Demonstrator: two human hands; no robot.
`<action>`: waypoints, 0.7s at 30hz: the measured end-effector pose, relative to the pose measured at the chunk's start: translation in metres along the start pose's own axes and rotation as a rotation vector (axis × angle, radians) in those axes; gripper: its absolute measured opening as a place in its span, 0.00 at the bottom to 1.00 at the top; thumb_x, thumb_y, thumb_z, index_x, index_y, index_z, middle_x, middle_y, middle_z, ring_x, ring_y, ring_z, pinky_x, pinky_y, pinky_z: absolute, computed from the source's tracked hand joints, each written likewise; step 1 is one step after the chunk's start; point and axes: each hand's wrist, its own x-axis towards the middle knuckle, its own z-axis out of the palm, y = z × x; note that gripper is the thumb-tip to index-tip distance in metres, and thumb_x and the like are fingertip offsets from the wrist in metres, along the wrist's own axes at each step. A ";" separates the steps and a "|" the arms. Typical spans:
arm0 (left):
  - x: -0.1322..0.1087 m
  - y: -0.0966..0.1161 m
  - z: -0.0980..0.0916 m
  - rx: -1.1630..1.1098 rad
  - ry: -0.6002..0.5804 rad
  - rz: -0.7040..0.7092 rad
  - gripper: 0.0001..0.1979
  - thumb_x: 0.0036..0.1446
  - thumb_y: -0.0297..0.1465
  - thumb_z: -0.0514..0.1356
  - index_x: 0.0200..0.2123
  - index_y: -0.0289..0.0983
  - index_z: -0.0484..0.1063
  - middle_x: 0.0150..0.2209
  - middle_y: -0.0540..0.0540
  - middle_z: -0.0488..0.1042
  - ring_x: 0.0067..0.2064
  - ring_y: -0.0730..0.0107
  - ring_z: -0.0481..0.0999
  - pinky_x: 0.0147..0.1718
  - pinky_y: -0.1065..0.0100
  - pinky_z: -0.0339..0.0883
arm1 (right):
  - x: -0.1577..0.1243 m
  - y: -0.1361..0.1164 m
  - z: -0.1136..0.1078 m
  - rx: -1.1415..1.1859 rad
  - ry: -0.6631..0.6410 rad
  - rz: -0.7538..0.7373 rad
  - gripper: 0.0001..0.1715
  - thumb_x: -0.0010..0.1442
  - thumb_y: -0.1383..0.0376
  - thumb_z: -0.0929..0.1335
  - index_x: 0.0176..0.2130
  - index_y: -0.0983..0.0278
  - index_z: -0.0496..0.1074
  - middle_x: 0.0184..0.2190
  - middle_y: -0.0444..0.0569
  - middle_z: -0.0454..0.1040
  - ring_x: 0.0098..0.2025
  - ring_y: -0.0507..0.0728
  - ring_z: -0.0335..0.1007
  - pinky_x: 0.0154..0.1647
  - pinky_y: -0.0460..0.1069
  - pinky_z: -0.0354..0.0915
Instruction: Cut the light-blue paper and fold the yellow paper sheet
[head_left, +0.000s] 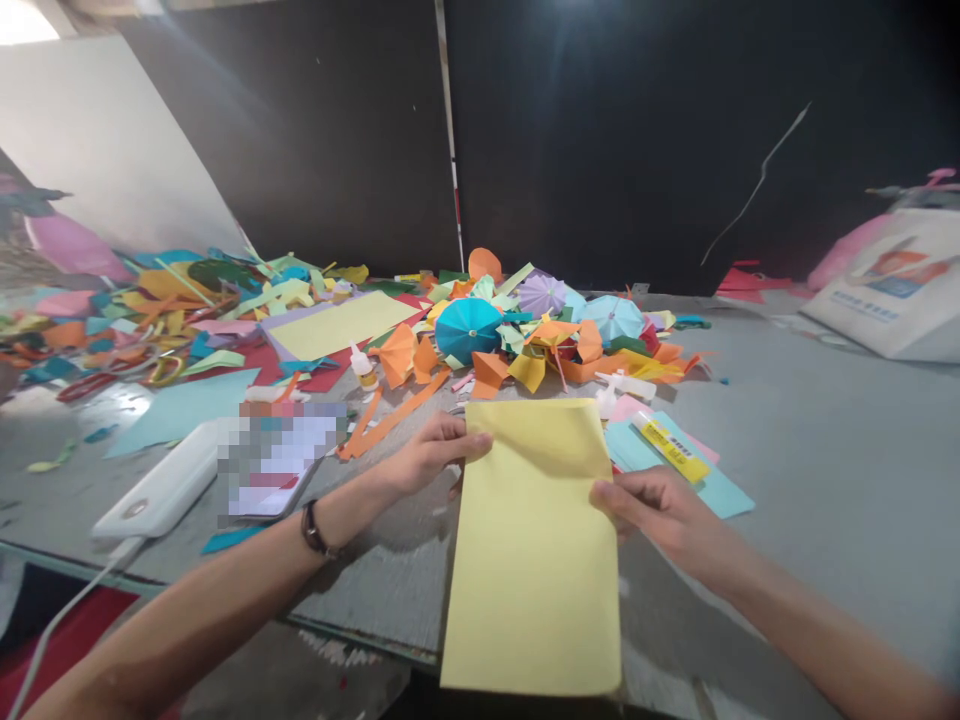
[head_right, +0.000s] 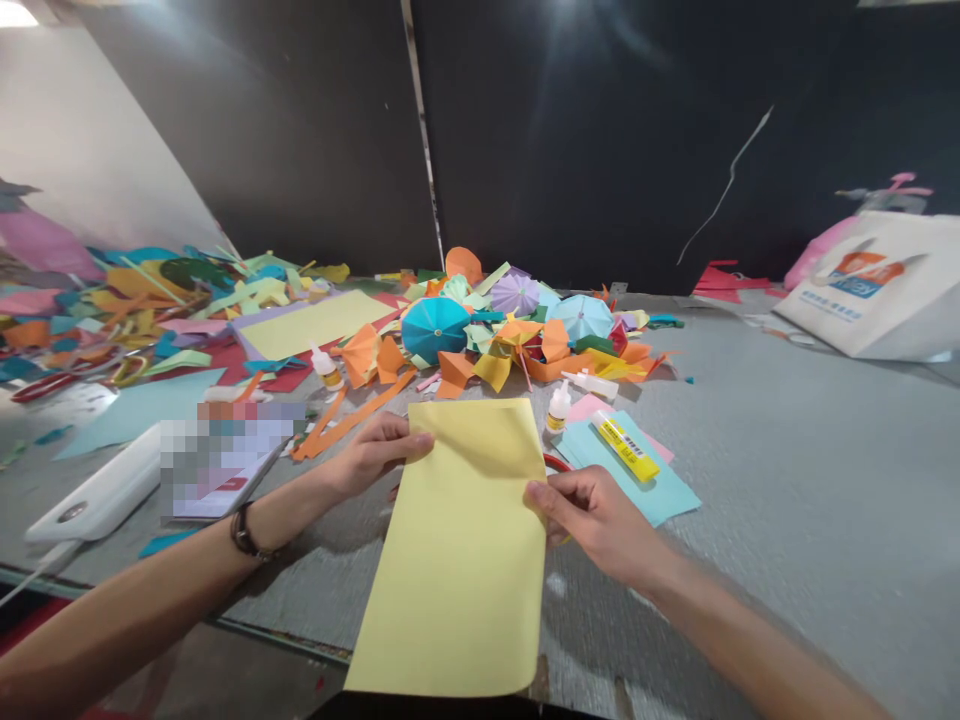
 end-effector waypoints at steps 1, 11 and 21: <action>0.000 0.000 0.000 0.001 -0.001 0.004 0.23 0.62 0.46 0.66 0.24 0.31 0.76 0.20 0.47 0.73 0.17 0.76 0.68 0.16 0.73 0.61 | 0.000 0.001 -0.001 0.003 -0.010 0.004 0.33 0.59 0.38 0.73 0.29 0.65 0.82 0.29 0.51 0.83 0.31 0.56 0.77 0.36 0.50 0.73; -0.001 0.012 0.001 -0.012 0.039 0.019 0.25 0.59 0.48 0.68 0.22 0.32 0.75 0.18 0.48 0.72 0.15 0.78 0.66 0.14 0.75 0.58 | -0.001 0.001 0.001 -0.031 -0.078 0.029 0.33 0.60 0.37 0.72 0.29 0.64 0.81 0.30 0.51 0.82 0.32 0.57 0.76 0.37 0.51 0.72; 0.001 0.009 -0.005 -0.009 0.097 0.048 0.26 0.59 0.48 0.68 0.21 0.32 0.75 0.17 0.47 0.72 0.15 0.77 0.67 0.14 0.75 0.59 | -0.004 -0.002 0.001 -0.053 -0.117 0.059 0.34 0.58 0.34 0.71 0.26 0.60 0.80 0.28 0.51 0.81 0.34 0.61 0.77 0.37 0.54 0.74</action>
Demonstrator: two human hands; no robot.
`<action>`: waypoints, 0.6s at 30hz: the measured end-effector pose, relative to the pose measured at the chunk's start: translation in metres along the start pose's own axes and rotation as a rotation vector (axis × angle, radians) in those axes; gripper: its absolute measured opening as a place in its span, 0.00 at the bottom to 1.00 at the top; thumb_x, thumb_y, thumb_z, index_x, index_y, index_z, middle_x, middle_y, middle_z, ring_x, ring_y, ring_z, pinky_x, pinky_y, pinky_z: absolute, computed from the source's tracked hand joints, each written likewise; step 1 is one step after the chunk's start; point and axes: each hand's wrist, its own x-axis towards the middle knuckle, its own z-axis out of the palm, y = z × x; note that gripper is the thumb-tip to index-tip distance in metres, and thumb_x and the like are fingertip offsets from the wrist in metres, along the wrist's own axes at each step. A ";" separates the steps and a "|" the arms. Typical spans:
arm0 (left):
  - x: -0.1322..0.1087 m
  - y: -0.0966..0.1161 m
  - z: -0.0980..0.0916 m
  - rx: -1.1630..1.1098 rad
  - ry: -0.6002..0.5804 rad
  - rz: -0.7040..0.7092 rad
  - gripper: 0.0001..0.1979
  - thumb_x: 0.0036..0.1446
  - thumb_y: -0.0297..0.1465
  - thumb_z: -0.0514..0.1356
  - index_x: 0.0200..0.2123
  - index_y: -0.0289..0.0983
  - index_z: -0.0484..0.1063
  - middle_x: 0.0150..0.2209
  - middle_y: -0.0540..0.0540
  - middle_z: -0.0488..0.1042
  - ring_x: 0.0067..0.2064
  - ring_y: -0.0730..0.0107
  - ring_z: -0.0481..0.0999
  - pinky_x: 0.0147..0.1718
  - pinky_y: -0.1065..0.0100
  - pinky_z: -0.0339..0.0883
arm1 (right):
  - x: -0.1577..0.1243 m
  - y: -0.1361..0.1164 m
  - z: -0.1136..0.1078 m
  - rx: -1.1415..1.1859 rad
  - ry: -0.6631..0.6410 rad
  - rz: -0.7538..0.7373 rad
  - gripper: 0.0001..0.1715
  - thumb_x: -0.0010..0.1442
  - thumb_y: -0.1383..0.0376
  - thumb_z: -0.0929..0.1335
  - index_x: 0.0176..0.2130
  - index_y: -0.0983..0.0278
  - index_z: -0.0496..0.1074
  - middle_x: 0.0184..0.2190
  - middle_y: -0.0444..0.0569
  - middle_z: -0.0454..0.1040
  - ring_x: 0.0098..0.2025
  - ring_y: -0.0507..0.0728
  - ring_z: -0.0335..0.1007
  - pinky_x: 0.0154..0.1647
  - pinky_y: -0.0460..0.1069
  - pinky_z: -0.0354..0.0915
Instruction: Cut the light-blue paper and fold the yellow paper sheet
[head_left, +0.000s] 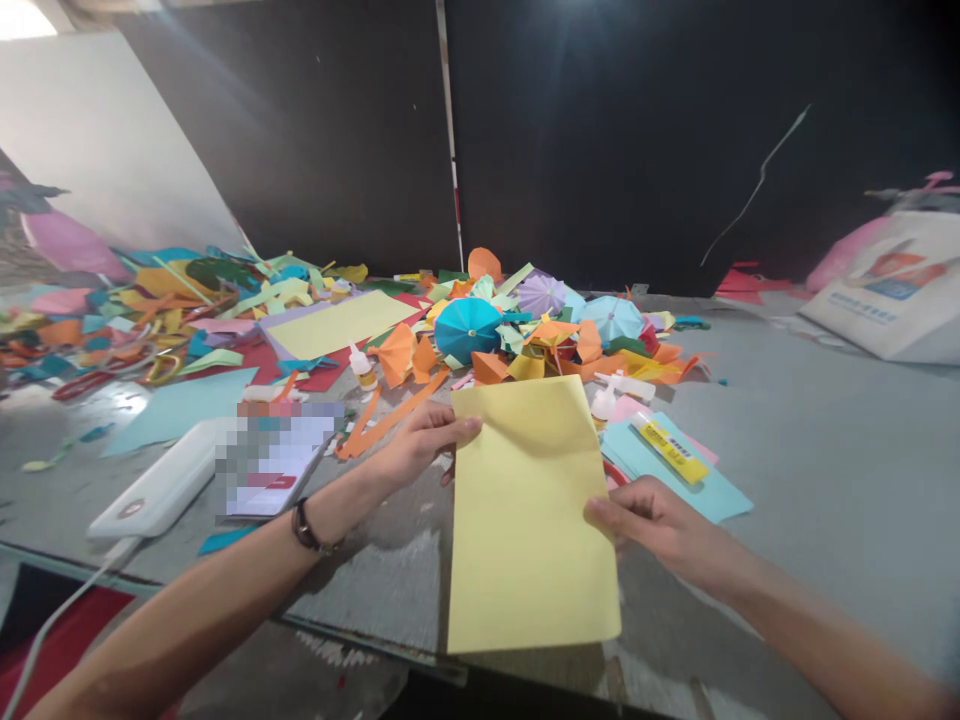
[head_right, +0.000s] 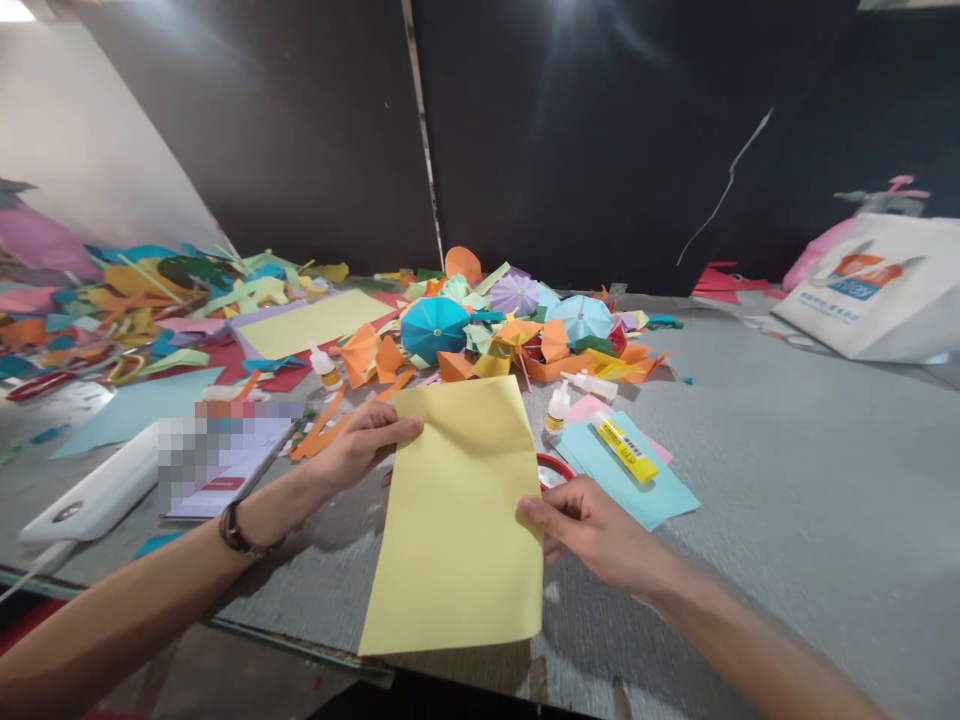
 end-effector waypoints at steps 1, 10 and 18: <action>0.000 -0.001 -0.001 0.000 0.003 0.003 0.26 0.59 0.48 0.68 0.21 0.32 0.75 0.17 0.47 0.72 0.15 0.77 0.67 0.14 0.75 0.60 | 0.000 0.000 0.000 0.002 -0.017 -0.005 0.34 0.59 0.34 0.71 0.26 0.60 0.80 0.28 0.51 0.80 0.34 0.60 0.77 0.37 0.54 0.74; 0.001 -0.003 -0.011 -0.038 0.062 0.038 0.23 0.61 0.45 0.67 0.22 0.33 0.75 0.18 0.47 0.73 0.15 0.76 0.67 0.13 0.73 0.59 | -0.002 -0.001 0.000 -0.069 -0.054 -0.048 0.35 0.61 0.35 0.70 0.25 0.61 0.78 0.25 0.48 0.77 0.27 0.55 0.70 0.31 0.50 0.69; 0.003 0.002 -0.013 -0.080 0.144 0.056 0.23 0.55 0.46 0.70 0.21 0.32 0.75 0.17 0.47 0.74 0.13 0.77 0.65 0.11 0.73 0.59 | -0.003 0.000 -0.004 0.012 -0.191 -0.006 0.34 0.63 0.36 0.68 0.34 0.63 0.82 0.32 0.54 0.86 0.34 0.61 0.85 0.35 0.52 0.76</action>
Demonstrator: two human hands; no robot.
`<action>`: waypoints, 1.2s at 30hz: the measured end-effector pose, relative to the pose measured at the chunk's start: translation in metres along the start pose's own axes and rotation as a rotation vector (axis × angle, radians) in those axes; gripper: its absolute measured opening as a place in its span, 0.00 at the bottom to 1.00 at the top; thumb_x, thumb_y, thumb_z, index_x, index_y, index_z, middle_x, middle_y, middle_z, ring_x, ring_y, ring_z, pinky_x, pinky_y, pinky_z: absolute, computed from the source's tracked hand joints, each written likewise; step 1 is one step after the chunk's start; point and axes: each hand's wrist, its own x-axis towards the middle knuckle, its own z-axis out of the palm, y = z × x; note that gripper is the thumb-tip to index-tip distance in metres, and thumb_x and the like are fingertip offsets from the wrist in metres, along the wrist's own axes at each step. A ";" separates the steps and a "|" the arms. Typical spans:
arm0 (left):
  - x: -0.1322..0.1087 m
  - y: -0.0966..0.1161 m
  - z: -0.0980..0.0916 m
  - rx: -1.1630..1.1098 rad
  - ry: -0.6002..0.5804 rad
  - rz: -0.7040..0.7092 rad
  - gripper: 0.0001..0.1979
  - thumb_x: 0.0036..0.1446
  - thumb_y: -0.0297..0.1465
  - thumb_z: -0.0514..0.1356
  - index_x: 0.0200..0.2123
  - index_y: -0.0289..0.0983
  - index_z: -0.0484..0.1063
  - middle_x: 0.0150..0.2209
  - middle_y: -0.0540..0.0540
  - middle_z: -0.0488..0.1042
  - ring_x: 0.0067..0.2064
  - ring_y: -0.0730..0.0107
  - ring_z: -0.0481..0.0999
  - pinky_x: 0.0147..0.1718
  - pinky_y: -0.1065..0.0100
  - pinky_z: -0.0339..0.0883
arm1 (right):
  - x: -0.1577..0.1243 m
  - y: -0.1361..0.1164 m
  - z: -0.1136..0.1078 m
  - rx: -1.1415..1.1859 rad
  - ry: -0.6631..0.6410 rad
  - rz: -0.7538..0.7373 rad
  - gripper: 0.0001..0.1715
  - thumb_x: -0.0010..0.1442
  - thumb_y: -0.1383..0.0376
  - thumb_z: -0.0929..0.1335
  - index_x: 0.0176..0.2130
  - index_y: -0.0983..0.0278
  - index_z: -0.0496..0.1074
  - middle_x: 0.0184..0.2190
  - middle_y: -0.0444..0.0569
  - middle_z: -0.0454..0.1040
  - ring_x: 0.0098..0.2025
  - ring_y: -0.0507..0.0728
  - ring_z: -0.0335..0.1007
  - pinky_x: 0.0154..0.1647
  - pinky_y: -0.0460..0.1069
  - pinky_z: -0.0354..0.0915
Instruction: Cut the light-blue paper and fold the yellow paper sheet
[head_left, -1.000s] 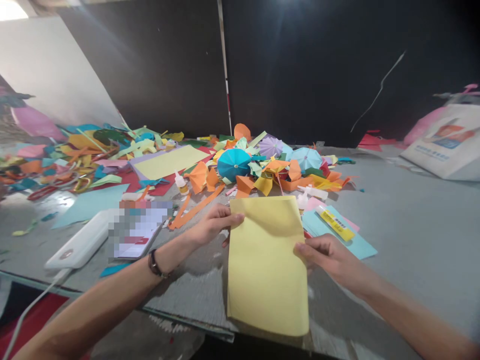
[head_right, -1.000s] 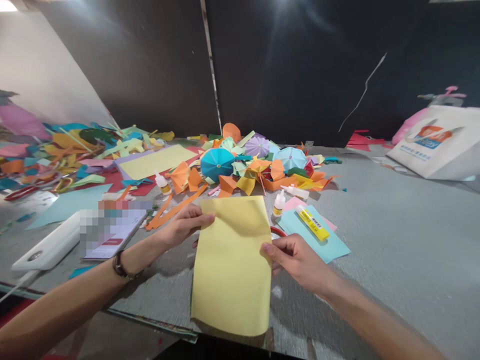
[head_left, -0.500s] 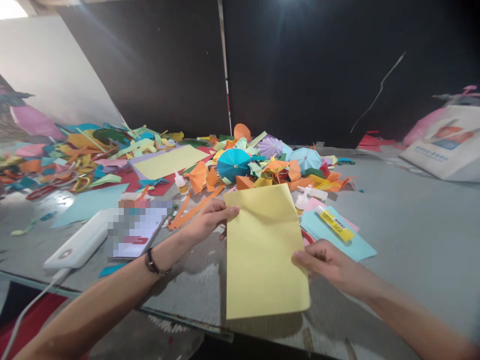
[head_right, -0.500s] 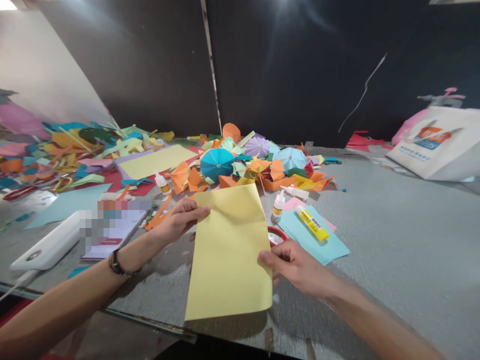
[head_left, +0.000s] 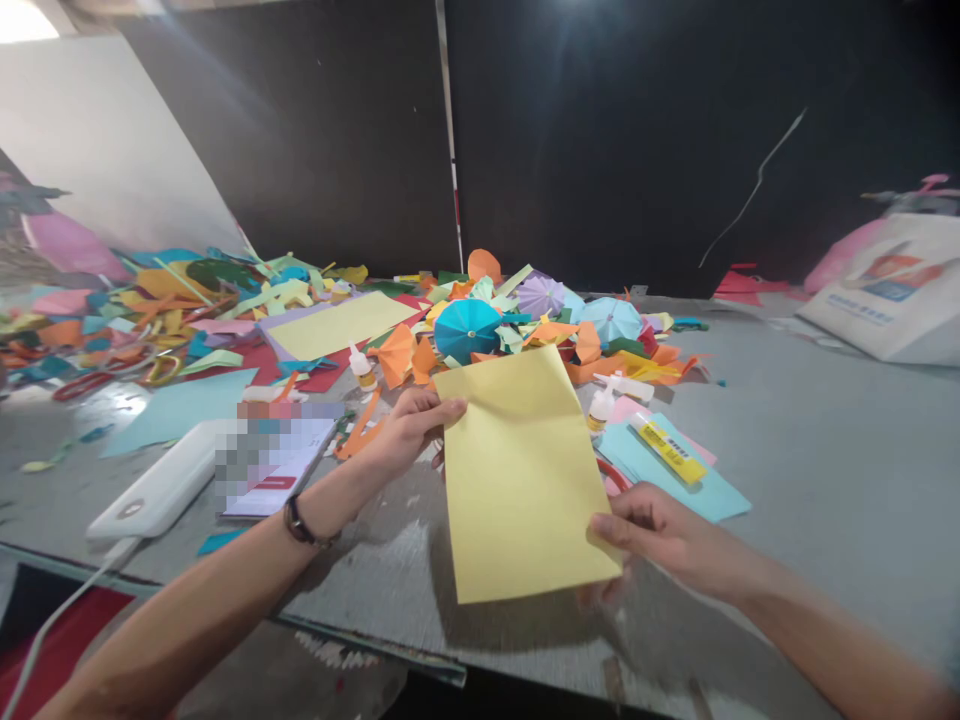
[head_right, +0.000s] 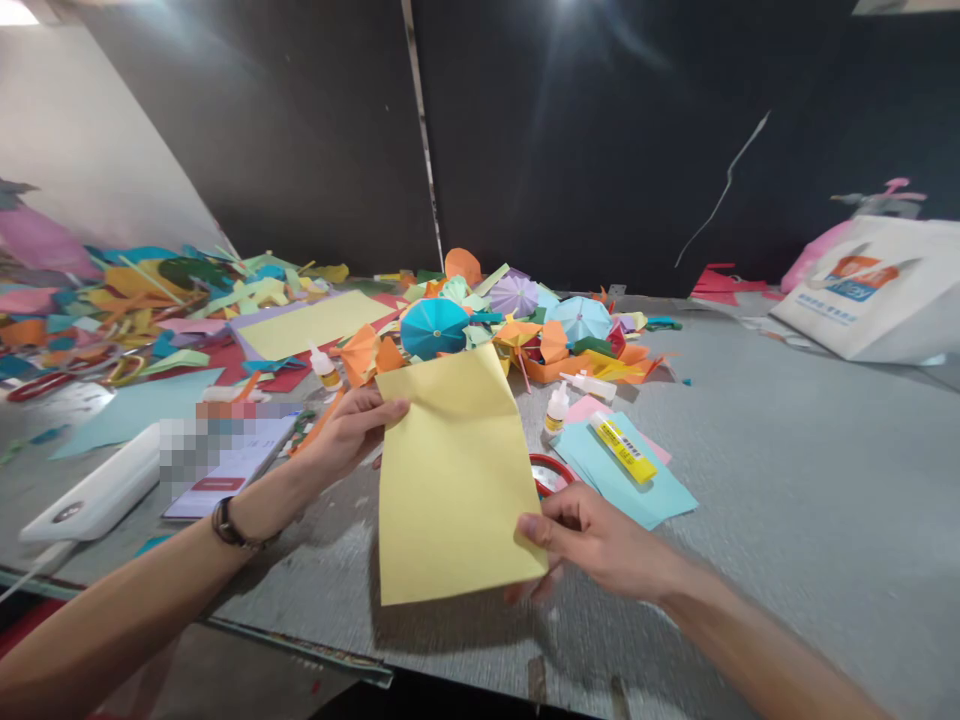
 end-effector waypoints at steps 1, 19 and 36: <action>0.000 0.000 -0.001 -0.007 0.015 0.001 0.23 0.55 0.46 0.70 0.21 0.33 0.74 0.17 0.47 0.74 0.13 0.77 0.65 0.11 0.74 0.59 | 0.000 0.000 0.000 0.048 -0.014 0.015 0.33 0.64 0.37 0.69 0.39 0.63 0.83 0.35 0.54 0.87 0.37 0.62 0.86 0.37 0.53 0.77; -0.010 -0.009 0.017 0.065 -0.167 -0.148 0.22 0.60 0.44 0.68 0.24 0.31 0.76 0.18 0.46 0.73 0.17 0.75 0.71 0.17 0.75 0.65 | 0.003 -0.007 0.002 0.037 0.261 -0.041 0.36 0.58 0.35 0.72 0.46 0.63 0.82 0.47 0.56 0.84 0.47 0.65 0.81 0.47 0.55 0.74; -0.024 -0.008 0.040 -0.016 -0.439 -0.220 0.24 0.68 0.42 0.62 0.25 0.31 0.77 0.17 0.44 0.76 0.15 0.76 0.72 0.14 0.78 0.65 | 0.009 0.011 0.006 0.279 0.658 -0.031 0.32 0.49 0.36 0.77 0.28 0.61 0.80 0.27 0.49 0.79 0.31 0.59 0.74 0.32 0.52 0.69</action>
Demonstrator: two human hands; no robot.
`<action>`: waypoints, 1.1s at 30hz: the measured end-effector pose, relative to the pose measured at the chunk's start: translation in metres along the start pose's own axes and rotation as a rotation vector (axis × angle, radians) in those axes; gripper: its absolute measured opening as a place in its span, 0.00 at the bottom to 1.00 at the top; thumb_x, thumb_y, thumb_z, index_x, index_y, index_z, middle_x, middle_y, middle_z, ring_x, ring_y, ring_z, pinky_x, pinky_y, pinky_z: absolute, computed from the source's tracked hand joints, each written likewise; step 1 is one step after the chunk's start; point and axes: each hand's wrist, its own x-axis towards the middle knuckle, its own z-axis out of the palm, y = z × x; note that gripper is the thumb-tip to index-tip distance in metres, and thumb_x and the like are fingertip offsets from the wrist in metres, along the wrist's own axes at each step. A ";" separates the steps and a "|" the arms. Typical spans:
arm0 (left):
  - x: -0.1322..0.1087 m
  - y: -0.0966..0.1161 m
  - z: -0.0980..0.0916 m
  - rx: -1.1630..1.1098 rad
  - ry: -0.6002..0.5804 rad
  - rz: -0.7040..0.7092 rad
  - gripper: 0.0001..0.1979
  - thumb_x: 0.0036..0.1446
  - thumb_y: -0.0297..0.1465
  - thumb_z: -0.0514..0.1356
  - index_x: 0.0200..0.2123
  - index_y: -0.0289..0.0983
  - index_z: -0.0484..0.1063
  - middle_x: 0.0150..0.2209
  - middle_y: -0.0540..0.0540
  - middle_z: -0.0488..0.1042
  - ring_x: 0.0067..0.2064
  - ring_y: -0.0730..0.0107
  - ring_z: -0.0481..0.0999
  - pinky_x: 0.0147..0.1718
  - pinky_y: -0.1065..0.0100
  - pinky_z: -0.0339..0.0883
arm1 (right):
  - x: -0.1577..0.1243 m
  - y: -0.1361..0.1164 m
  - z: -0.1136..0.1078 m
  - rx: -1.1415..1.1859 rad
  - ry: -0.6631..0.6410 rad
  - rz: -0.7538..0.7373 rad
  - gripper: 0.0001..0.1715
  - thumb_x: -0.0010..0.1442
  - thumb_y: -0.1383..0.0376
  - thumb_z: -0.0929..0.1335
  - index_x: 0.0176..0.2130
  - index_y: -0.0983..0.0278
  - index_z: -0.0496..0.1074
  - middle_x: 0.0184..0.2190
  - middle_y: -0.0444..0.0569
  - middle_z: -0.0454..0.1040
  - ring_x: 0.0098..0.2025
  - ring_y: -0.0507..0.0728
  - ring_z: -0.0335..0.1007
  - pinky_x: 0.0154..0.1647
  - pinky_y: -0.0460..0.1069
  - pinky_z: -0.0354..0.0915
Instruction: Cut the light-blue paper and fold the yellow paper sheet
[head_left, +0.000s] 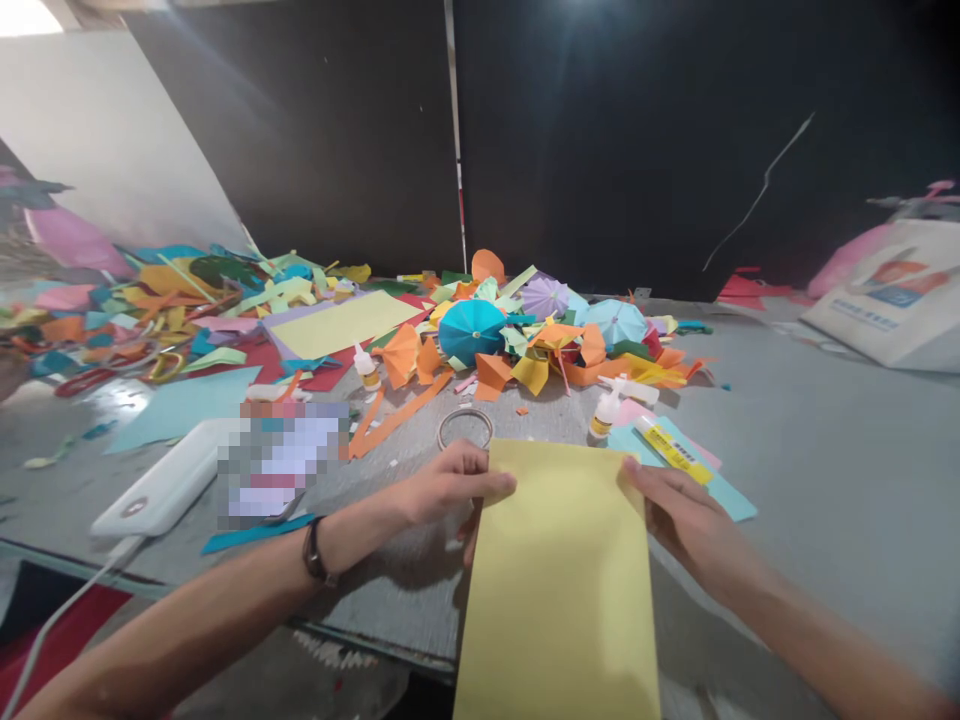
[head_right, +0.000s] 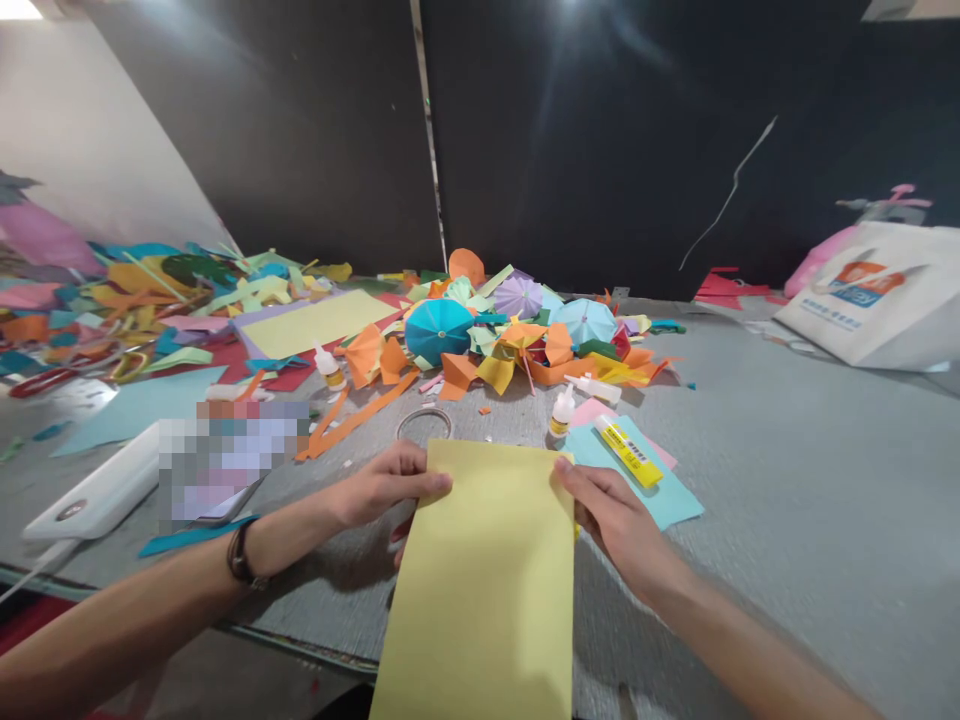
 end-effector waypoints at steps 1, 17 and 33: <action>0.000 0.000 0.000 0.003 0.002 0.003 0.24 0.68 0.42 0.63 0.25 0.31 0.77 0.17 0.44 0.76 0.15 0.76 0.72 0.14 0.78 0.65 | 0.001 0.001 -0.001 -0.010 0.001 -0.009 0.32 0.50 0.35 0.76 0.27 0.61 0.79 0.26 0.48 0.78 0.30 0.59 0.74 0.31 0.52 0.68; -0.002 0.005 -0.002 0.010 0.159 0.045 0.25 0.59 0.46 0.69 0.20 0.32 0.74 0.16 0.48 0.70 0.15 0.78 0.66 0.13 0.76 0.60 | 0.004 0.004 -0.008 -0.186 -0.167 -0.105 0.36 0.55 0.33 0.72 0.25 0.62 0.76 0.24 0.45 0.71 0.29 0.54 0.65 0.32 0.50 0.62; 0.005 -0.003 -0.010 0.020 0.280 0.070 0.25 0.63 0.49 0.63 0.24 0.34 0.73 0.18 0.46 0.71 0.17 0.73 0.68 0.16 0.72 0.59 | -0.001 -0.018 0.003 -0.243 -0.265 -0.109 0.33 0.55 0.36 0.73 0.24 0.62 0.76 0.26 0.48 0.77 0.30 0.57 0.72 0.33 0.50 0.69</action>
